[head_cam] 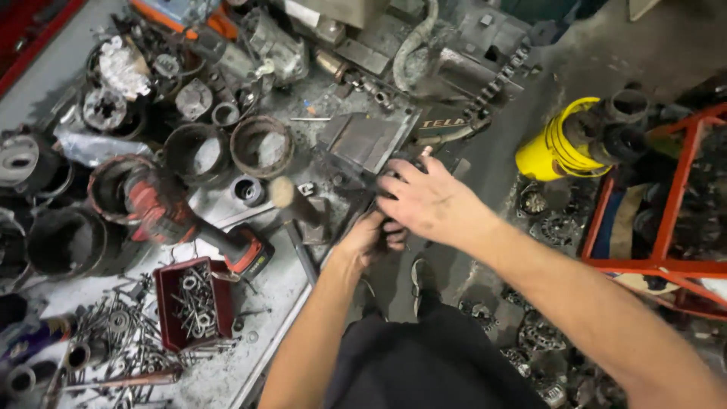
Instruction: The person clamps a dark metal component in a bench vise and works its surface with a hand file, repositioning the part repeatedly. They then move to a cluttered workbench, handle alternator-style components, and pick up a multimeter with test leads near the parts.
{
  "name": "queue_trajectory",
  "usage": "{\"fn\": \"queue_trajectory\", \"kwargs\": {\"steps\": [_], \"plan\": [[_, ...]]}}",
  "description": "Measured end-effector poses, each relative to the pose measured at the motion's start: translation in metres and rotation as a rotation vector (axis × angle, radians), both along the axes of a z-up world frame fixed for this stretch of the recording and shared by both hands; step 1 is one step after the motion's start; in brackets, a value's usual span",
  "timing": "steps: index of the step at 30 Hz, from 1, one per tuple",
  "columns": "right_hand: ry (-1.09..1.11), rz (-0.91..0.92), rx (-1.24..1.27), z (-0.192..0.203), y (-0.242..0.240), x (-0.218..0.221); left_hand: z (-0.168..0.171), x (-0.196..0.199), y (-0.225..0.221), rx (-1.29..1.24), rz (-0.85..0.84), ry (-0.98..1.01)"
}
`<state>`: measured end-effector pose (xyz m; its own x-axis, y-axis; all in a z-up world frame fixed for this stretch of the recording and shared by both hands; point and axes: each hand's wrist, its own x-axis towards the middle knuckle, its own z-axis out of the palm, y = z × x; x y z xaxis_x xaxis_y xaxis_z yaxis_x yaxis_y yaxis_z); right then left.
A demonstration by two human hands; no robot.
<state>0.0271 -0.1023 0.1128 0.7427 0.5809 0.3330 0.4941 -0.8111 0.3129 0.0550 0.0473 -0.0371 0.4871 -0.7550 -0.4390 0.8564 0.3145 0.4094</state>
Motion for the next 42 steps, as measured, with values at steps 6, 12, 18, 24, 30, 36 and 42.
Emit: {"fn": "queue_trajectory", "kwargs": {"steps": [6,12,18,24,30,36,42], "plan": [[0.244,0.289,-0.026,-0.009,-0.012,0.019,-0.006,-0.011,-0.005,0.129,0.162,-0.088],[0.266,0.183,-0.023,-0.008,-0.014,0.033,-0.013,-0.022,-0.014,0.604,0.402,-0.391],[0.268,0.146,-0.029,-0.021,-0.005,0.048,0.048,-0.054,0.000,0.847,0.709,-0.974],[0.261,0.207,-0.032,-0.039,0.008,0.059,0.030,-0.042,-0.013,0.962,0.736,-1.000],[0.404,0.161,0.345,0.007,-0.010,0.042,0.043,-0.040,-0.018,1.058,0.736,-0.564],[0.479,0.122,0.615,0.017,-0.075,0.005,0.047,-0.045,-0.026,1.457,0.649,-1.044],[0.573,-0.017,0.765,-0.016,-0.144,-0.033,0.022,-0.058,-0.048,1.734,0.371,-1.570]]}}
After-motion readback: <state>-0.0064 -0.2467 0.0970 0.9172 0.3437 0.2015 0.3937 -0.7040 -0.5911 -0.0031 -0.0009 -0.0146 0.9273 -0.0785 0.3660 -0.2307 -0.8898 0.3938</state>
